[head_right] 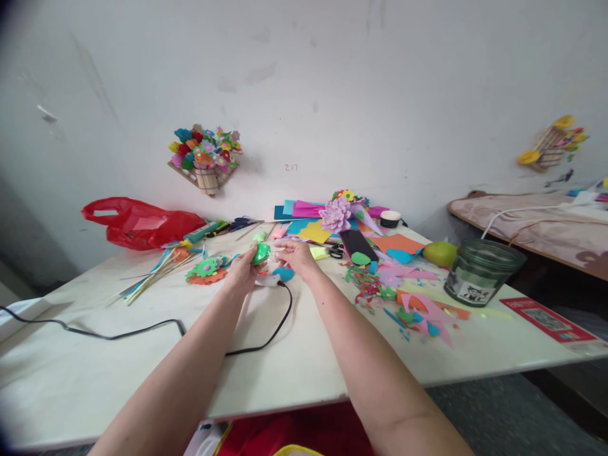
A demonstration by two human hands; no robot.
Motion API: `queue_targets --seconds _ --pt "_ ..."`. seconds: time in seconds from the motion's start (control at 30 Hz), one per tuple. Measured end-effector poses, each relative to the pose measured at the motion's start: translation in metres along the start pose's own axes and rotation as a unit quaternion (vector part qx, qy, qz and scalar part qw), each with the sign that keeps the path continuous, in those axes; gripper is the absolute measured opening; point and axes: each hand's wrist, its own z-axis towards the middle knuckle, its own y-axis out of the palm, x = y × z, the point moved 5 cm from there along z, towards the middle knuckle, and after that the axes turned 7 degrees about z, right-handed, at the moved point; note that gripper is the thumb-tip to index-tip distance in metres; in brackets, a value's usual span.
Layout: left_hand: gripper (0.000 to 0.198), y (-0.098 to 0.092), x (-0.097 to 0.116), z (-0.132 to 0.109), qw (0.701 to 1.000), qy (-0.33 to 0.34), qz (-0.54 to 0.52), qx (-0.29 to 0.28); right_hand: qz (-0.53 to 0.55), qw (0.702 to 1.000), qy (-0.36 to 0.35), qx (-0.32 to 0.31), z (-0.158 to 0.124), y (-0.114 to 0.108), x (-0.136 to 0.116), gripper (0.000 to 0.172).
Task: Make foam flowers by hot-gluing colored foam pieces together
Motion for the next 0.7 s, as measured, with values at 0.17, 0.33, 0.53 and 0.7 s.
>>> queue_targets --seconds 0.17,0.33,0.53,0.7 --pt "0.025 0.0015 0.0003 -0.0024 1.000 -0.008 0.010 -0.004 -0.049 0.999 -0.019 0.005 -0.0018 0.0017 -0.0044 0.026" --pt "0.028 0.0027 0.0004 -0.0031 1.000 -0.008 0.010 -0.011 -0.051 0.998 -0.028 0.000 -0.0018 0.0017 -0.0061 0.029" --pt "0.027 0.0015 -0.0012 -0.0029 1.000 -0.017 0.015 -0.005 -0.070 0.997 -0.027 -0.027 -0.0036 0.0027 -0.0081 0.032" --pt "0.028 0.0037 -0.0020 -0.0050 0.999 -0.025 0.021 -0.013 -0.058 0.997 -0.057 -0.007 -0.0007 0.0019 -0.0074 0.020"
